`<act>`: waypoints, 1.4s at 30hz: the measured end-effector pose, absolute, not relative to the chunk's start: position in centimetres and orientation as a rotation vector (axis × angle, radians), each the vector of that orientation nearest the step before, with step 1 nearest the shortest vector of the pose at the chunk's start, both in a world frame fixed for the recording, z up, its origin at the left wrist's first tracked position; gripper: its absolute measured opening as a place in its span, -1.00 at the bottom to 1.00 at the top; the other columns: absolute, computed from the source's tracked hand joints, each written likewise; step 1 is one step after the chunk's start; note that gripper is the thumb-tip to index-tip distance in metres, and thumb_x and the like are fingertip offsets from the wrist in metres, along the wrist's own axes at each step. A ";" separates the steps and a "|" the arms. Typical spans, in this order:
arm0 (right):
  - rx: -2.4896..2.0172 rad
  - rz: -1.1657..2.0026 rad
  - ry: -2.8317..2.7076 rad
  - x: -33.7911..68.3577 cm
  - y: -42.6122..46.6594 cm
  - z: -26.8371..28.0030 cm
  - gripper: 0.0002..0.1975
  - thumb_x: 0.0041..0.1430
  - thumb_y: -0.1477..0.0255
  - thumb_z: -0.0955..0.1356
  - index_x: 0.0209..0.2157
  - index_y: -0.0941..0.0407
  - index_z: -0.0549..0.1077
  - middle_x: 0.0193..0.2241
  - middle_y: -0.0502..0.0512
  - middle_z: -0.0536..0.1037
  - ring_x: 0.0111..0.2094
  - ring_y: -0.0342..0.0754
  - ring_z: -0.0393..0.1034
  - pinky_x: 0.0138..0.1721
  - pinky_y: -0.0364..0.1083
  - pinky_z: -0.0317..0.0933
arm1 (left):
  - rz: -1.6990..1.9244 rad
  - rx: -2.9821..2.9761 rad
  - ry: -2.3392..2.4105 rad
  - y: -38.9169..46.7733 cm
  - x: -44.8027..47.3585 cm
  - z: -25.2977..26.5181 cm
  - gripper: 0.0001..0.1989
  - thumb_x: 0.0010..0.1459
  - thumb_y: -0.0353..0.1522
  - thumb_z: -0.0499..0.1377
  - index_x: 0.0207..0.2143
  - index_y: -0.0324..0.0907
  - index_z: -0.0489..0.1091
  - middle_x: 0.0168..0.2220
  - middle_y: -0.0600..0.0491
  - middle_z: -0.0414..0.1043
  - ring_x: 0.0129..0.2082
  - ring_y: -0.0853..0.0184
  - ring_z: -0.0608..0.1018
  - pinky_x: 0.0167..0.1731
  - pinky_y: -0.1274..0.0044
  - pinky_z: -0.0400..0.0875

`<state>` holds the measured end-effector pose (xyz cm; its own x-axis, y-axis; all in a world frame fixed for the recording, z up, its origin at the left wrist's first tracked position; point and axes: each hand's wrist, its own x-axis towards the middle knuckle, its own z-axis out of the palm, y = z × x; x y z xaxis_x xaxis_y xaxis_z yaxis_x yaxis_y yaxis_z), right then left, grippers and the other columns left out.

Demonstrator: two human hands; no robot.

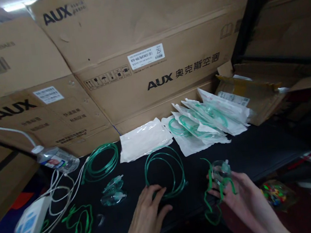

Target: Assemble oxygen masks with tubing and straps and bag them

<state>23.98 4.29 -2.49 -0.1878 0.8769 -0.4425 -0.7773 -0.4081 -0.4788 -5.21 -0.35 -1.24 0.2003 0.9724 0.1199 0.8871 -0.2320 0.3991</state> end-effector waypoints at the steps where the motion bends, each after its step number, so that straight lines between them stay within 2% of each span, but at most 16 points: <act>1: -0.803 1.851 -0.167 23.7 4.4 -2.4 -0.77 0.03 0.29 0.53 -0.26 0.10 0.71 -0.32 0.16 0.76 -0.29 0.15 0.64 0.09 0.25 0.39 | 0.486 2.279 1.776 -0.8 -5.3 -1.8 -0.60 0.20 -0.41 0.37 0.08 0.03 0.52 0.04 0.04 0.59 0.05 0.10 0.63 0.07 0.23 0.56; 5: -0.715 1.948 -0.158 22.2 4.3 -1.7 -0.72 0.16 0.23 0.48 -0.20 0.12 0.69 -0.32 0.16 0.75 -0.33 0.10 0.63 -0.01 0.18 0.45 | 0.456 2.365 1.789 -2.2 -4.5 -2.9 -0.78 0.28 -0.38 0.30 -0.03 0.00 0.55 -0.13 0.07 0.63 -0.17 0.18 0.68 -0.18 0.36 0.61; 9: -0.662 2.021 -0.153 21.0 3.7 -1.0 -0.66 0.21 0.13 0.47 -0.18 0.12 0.67 -0.33 0.12 0.73 -0.34 0.05 0.61 -0.01 0.15 0.45 | 0.543 2.377 1.894 -3.0 -4.4 -3.1 -0.74 0.32 -0.27 0.27 0.04 -0.01 0.52 -0.06 0.00 0.62 -0.09 0.13 0.66 -0.13 0.32 0.58; 13: -0.773 2.025 -0.148 20.9 3.2 -1.1 -0.65 0.21 0.13 0.49 -0.20 0.15 0.66 -0.38 0.11 0.71 -0.41 -0.02 0.58 -0.12 0.08 0.50 | 0.508 2.506 1.707 -3.6 -5.9 -2.8 -0.68 0.39 -0.33 0.16 0.15 0.03 0.46 0.01 0.03 0.60 -0.06 0.18 0.65 -0.13 0.40 0.60; 16: -0.873 2.025 -0.099 21.1 3.0 -1.7 -0.64 0.17 0.10 0.52 -0.34 0.16 0.65 -0.47 0.08 0.67 -0.48 -0.04 0.55 -0.24 0.05 0.53 | 0.480 2.565 1.629 -3.7 -6.2 -2.9 -0.69 0.46 -0.35 0.02 0.09 0.05 0.50 -0.06 0.07 0.63 -0.12 0.20 0.68 -0.18 0.39 0.62; 19: -0.954 1.996 -0.130 21.4 2.8 -2.3 -0.59 0.11 0.04 0.53 -0.43 0.15 0.61 -0.57 0.02 0.61 -0.59 -0.07 0.49 -0.40 -0.01 0.50 | 0.616 2.490 1.719 -3.6 -5.3 -3.3 -0.65 0.50 -0.26 -0.06 -0.01 0.00 0.53 -0.14 0.03 0.62 -0.19 0.20 0.67 -0.21 0.35 0.61; 23: -1.014 1.983 -0.274 21.8 2.2 -2.4 -0.52 0.13 -0.04 0.48 -0.46 0.13 0.56 -0.64 -0.01 0.54 -0.68 -0.08 0.41 -0.55 -0.06 0.40 | 0.822 2.420 1.701 -3.5 -4.8 -2.9 -0.72 0.46 -0.19 0.05 -0.03 0.02 0.54 -0.16 0.05 0.63 -0.21 0.23 0.67 -0.23 0.40 0.60; 27: -1.015 1.959 -0.254 22.2 1.7 -1.8 -0.52 0.09 -0.06 0.49 -0.42 0.11 0.54 -0.63 -0.02 0.54 -0.64 -0.05 0.46 -0.55 -0.07 0.38 | 1.044 2.221 1.809 -4.0 -7.5 -2.0 -0.77 0.45 -0.25 0.08 -0.03 0.01 0.54 -0.11 0.10 0.64 -0.13 0.31 0.69 -0.06 0.53 0.59; 29: -1.055 1.948 -0.301 22.2 1.5 -1.5 -0.50 0.04 -0.08 0.51 -0.45 0.10 0.53 -0.65 -0.03 0.52 -0.65 -0.06 0.44 -0.56 -0.08 0.36 | 1.065 2.099 1.984 -4.6 -9.4 -1.9 -0.76 0.43 -0.24 0.09 -0.03 -0.01 0.54 -0.06 0.10 0.64 -0.09 0.29 0.69 -0.01 0.53 0.57; 31: -1.104 1.937 -0.383 22.0 1.4 -1.2 -0.45 0.01 -0.14 0.49 -0.47 0.10 0.51 -0.65 -0.01 0.52 -0.68 -0.05 0.41 -0.59 -0.07 0.32 | 1.048 2.013 2.111 -5.2 -10.6 -2.2 -0.75 0.40 -0.20 0.12 -0.02 -0.01 0.54 -0.05 0.09 0.64 -0.08 0.26 0.70 -0.04 0.54 0.59; 34: -1.128 1.942 -0.455 21.4 1.4 -0.9 -0.38 0.05 -0.23 0.41 -0.49 0.09 0.49 -0.66 0.03 0.51 -0.69 -0.03 0.38 -0.62 -0.06 0.28 | 1.021 1.961 2.086 -5.9 -10.5 -2.4 -0.76 0.38 -0.19 0.15 -0.02 0.01 0.55 -0.05 0.11 0.64 -0.09 0.27 0.70 -0.06 0.55 0.59; 38: -1.123 1.945 -0.497 20.8 1.5 -1.2 -0.39 0.13 -0.19 0.38 -0.54 0.11 0.48 -0.67 0.01 0.48 -0.69 -0.07 0.37 -0.58 -0.07 0.30 | 0.993 1.956 1.929 -6.0 -8.1 -2.2 -0.78 0.38 -0.22 0.17 -0.02 0.01 0.56 -0.08 0.06 0.62 -0.09 0.24 0.67 -0.03 0.47 0.59; 42: -1.137 1.951 -0.578 20.6 1.4 -1.4 -0.39 0.24 -0.15 0.32 -0.49 0.13 0.51 -0.64 0.03 0.53 -0.65 -0.04 0.44 -0.54 -0.05 0.35 | 0.908 2.055 1.866 -5.5 -7.0 -2.6 -0.77 0.37 -0.27 0.20 0.04 0.04 0.53 -0.03 0.01 0.57 -0.04 0.18 0.61 -0.04 0.35 0.59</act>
<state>20.60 1.40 -1.45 -0.2869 0.8110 -0.5098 -0.4023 -0.5850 -0.7042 -7.02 -5.52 -2.59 0.0024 0.9565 0.2918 0.8201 -0.1689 0.5468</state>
